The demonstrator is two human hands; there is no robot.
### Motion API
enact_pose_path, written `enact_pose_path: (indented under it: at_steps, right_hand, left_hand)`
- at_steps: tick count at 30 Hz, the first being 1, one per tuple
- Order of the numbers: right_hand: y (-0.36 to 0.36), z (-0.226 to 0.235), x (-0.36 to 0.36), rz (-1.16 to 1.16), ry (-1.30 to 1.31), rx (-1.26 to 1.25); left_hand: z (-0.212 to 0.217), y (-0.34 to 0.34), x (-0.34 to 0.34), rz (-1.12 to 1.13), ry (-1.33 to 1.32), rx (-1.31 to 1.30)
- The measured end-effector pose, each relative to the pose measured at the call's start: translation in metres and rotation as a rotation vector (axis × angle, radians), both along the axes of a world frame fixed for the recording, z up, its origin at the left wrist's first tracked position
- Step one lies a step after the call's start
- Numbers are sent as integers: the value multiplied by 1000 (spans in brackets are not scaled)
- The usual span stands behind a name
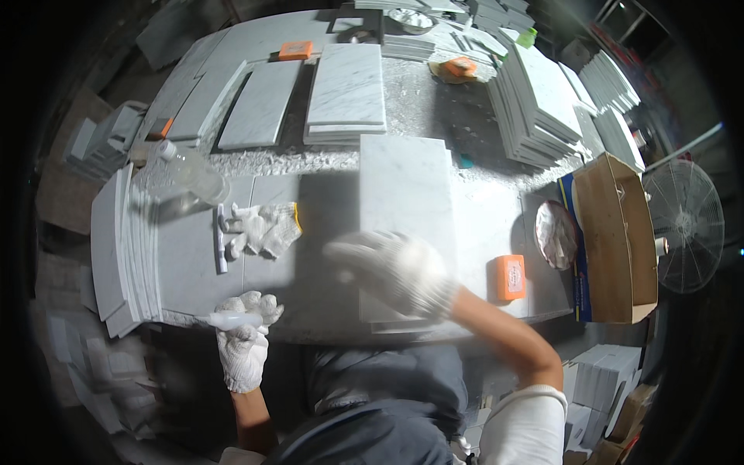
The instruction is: The person picks up a stack of white rectangular tiles, places them on a workbench, and uses a small metal scraper to remove residue from the edges and surfaces. The person repeatedly flips and repositions tiles while scraping, then stacks the finished tiles on the bench.
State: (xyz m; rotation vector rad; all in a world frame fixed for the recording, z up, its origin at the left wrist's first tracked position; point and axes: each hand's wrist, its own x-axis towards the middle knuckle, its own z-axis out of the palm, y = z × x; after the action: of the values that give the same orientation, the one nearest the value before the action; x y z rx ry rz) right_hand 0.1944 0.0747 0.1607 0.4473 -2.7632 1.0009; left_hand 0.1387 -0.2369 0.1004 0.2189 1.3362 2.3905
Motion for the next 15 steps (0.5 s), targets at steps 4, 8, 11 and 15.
enact_pose_path:
  at_steps: [4,8,11,15]
  right_hand:
    - [22,-11,92,-496,-102,-283]
    - [31,-46,148,-703,-15,-529]
    - [44,-66,175,-853,-4,-594]
    - [70,-69,208,-963,85,-669]
  left_hand:
    - [8,22,-11,-112,220,-141]
    - [-13,51,-5,-222,183,-34]
    - [-47,71,18,-166,-66,49]
    - [-69,109,37,-142,711,-457]
